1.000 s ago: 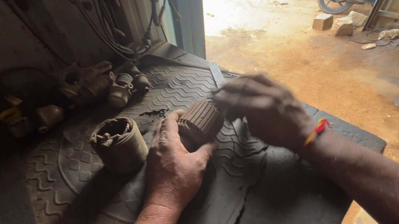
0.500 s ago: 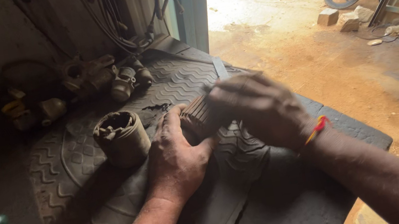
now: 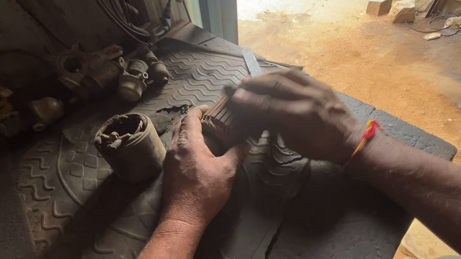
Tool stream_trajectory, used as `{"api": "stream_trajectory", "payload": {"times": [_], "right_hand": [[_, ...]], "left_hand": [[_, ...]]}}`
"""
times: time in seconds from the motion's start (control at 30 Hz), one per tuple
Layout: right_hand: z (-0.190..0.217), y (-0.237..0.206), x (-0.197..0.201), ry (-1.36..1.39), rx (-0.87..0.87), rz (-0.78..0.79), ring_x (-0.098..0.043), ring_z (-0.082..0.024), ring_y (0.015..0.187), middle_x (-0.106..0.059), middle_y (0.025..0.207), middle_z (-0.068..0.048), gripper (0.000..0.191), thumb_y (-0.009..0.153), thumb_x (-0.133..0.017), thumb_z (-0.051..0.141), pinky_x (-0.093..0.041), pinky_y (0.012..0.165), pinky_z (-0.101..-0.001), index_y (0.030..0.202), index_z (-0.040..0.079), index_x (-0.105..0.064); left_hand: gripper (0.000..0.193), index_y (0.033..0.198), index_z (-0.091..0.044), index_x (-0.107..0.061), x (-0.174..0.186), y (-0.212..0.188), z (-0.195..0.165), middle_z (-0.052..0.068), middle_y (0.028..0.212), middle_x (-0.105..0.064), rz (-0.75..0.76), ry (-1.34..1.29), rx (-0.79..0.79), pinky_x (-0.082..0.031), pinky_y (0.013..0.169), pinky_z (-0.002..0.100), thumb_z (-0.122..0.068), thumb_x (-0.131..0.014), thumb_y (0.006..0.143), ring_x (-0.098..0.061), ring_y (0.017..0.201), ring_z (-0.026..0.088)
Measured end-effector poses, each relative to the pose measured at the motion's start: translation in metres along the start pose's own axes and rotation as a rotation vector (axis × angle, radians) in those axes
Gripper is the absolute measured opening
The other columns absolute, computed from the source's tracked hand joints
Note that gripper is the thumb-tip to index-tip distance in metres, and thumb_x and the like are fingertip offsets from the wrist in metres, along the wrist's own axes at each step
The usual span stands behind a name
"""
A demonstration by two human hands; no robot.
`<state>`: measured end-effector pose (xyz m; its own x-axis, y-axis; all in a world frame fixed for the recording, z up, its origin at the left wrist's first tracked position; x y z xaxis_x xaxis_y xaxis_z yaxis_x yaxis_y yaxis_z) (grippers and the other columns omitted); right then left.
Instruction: The person cleans a cylindrical mechanical part using a flat metal tool and a cloth. They scrape the surface of the part with the tool and wipe it with the cloth, repeating the process to remove debris.
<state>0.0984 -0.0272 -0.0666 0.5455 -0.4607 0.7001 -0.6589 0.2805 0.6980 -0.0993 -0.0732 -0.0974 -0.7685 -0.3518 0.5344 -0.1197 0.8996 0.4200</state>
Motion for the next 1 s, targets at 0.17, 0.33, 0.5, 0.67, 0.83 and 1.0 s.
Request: {"api": "stream_trajectory", "payload": {"times": [0.17, 0.33, 0.5, 0.67, 0.83, 1.0], "right_hand": [[-0.016, -0.009, -0.002, -0.083, -0.207, -0.012, -0.064, -0.032, 0.121, -0.065, 0.135, -0.014, 0.052, 0.087, -0.07, 0.001, -0.054, 0.101, -0.0419, 0.137, 0.013, -0.065], [-0.014, -0.012, -0.003, -0.129, -0.22, -0.094, -0.06, -0.036, 0.13, -0.065, 0.134, -0.014, 0.049, 0.093, -0.07, 0.004, -0.054, 0.104, -0.0451, 0.141, 0.015, -0.063], [-0.012, -0.007, -0.002, -0.087, -0.167, -0.127, -0.063, -0.035, 0.123, -0.065, 0.135, -0.017, 0.049, 0.091, -0.072, 0.009, -0.059, 0.094, -0.0429, 0.139, 0.01, -0.06], [-0.013, -0.005, -0.002, 0.073, -0.513, -0.231, -0.071, -0.03, 0.095, -0.069, 0.112, -0.021, 0.043, 0.099, -0.069, 0.01, -0.058, 0.082, -0.0402, 0.138, 0.003, -0.053], [-0.013, -0.002, -0.005, 0.51, -0.885, -0.269, -0.074, -0.014, 0.07, -0.075, 0.089, -0.014, 0.023, 0.102, -0.062, 0.014, -0.061, 0.061, -0.0301, 0.123, 0.006, -0.057], [0.0, 0.008, 0.002, 0.487, -0.539, -0.352, -0.073, -0.016, 0.086, -0.067, 0.116, -0.016, 0.023, 0.101, -0.065, 0.006, -0.065, 0.068, -0.0294, 0.123, 0.005, -0.059]], "left_hand": [[0.075, 0.134, -0.006, -0.051, -0.001, -0.001, 0.001, 0.021, 0.125, -0.062, -0.04, 0.06, -0.099, -0.052, 0.095, 0.046, -0.031, -0.087, 0.073, -0.063, 0.115, 0.037], [0.074, 0.134, -0.005, -0.051, -0.001, 0.0, 0.003, 0.02, 0.124, -0.063, -0.039, 0.036, -0.08, -0.053, 0.096, 0.045, -0.032, -0.087, 0.074, -0.064, 0.114, 0.036], [0.078, 0.136, -0.005, -0.051, 0.0, -0.003, 0.007, 0.022, 0.125, -0.062, -0.077, 0.05, -0.104, -0.051, 0.097, 0.046, -0.032, -0.088, 0.073, -0.062, 0.116, 0.038], [0.072, 0.137, -0.008, -0.053, 0.006, -0.003, 0.004, 0.02, 0.133, -0.061, -0.138, -0.012, -0.181, -0.05, 0.104, 0.043, -0.025, -0.086, 0.075, -0.061, 0.123, 0.037], [0.08, 0.136, -0.013, -0.052, 0.012, -0.002, -0.004, 0.017, 0.134, -0.058, -0.089, -0.005, -0.077, -0.049, 0.102, 0.042, -0.022, -0.089, 0.067, -0.059, 0.123, 0.036], [0.078, 0.137, -0.013, -0.051, 0.015, -0.003, -0.007, 0.017, 0.135, -0.057, -0.071, 0.011, -0.072, -0.048, 0.104, 0.042, -0.014, -0.087, 0.067, -0.059, 0.124, 0.036]]}}
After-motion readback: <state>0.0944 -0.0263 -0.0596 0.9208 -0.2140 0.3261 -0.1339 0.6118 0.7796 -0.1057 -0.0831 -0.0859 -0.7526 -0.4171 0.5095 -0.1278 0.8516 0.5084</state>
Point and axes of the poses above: each hand's wrist, its own y-axis towards the middle knuckle, its own x-axis out of the back of the hand, z = x × y, the point moved 1 cm from there along y, towards the middle knuckle
